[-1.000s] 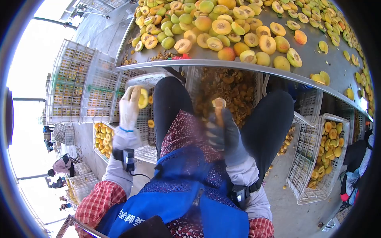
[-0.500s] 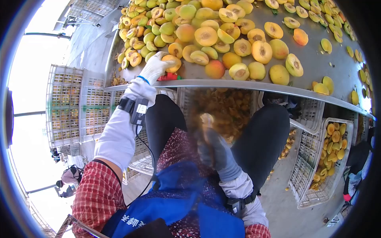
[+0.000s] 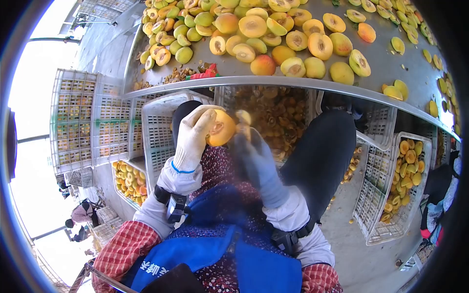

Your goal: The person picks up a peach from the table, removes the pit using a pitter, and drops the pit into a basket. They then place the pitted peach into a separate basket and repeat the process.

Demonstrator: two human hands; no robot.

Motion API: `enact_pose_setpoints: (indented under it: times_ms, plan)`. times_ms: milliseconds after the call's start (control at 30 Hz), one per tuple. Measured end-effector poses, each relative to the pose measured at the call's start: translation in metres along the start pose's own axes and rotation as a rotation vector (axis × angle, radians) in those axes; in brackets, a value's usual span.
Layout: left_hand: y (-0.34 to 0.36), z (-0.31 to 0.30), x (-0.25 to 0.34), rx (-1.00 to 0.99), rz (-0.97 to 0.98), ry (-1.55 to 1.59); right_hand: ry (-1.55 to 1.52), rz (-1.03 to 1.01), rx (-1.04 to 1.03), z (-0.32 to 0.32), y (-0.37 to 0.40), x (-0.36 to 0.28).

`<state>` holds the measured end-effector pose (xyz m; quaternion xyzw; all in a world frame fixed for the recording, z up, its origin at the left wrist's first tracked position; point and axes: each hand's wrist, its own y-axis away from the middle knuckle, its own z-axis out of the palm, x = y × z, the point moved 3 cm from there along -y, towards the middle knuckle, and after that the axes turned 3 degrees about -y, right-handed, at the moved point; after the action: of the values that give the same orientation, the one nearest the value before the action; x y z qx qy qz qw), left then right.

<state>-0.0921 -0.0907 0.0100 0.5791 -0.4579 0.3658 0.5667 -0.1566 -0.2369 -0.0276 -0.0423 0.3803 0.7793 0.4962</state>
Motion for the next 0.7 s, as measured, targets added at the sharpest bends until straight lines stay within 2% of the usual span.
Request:
enact_pose_setpoints:
  times_ms: [67,100,200,233,267,333,367,433,500,567,633,700]
  plan:
    - [0.011,0.004,0.003,-0.051,0.076,0.025,0.177,-0.155,-0.044,0.005,0.001,0.009]
    - [0.014,0.005,0.003,-0.087,0.077,0.103,0.119,-0.097,-0.06,0.009,0.005,0.007]
    - [0.036,0.023,0.001,0.034,0.214,0.25,0.047,-0.176,-0.035,0.017,0.01,0.007]
    - [0.04,0.019,-0.003,0.031,0.115,0.233,0.058,-0.196,-0.045,0.016,0.01,0.008]
    - [0.042,0.016,-0.002,0.037,0.114,0.195,0.069,-0.217,-0.055,0.015,0.011,0.01]
    - [0.046,0.01,0.0,0.051,0.107,0.123,-0.036,-0.128,-0.155,0.006,0.013,0.014]
    - [0.043,0.004,-0.001,0.104,0.209,-0.14,0.071,-0.092,-0.198,0.005,0.018,0.012]
    - [0.043,0.0,0.003,0.057,0.216,-0.26,0.283,-0.02,-0.289,0.009,0.029,0.006]
    - [0.046,0.005,0.015,0.037,0.232,-0.348,0.263,0.047,-0.336,0.014,0.035,0.021]
    - [0.046,0.003,0.02,-0.007,0.131,-0.442,0.182,0.163,-0.361,0.017,0.04,0.022]
    - [0.042,-0.003,0.015,-0.039,0.071,-0.512,0.294,-0.028,-0.192,0.01,0.035,0.024]
    - [0.038,-0.016,0.002,-0.029,0.133,-0.387,0.157,-0.163,-0.106,0.006,0.03,0.023]
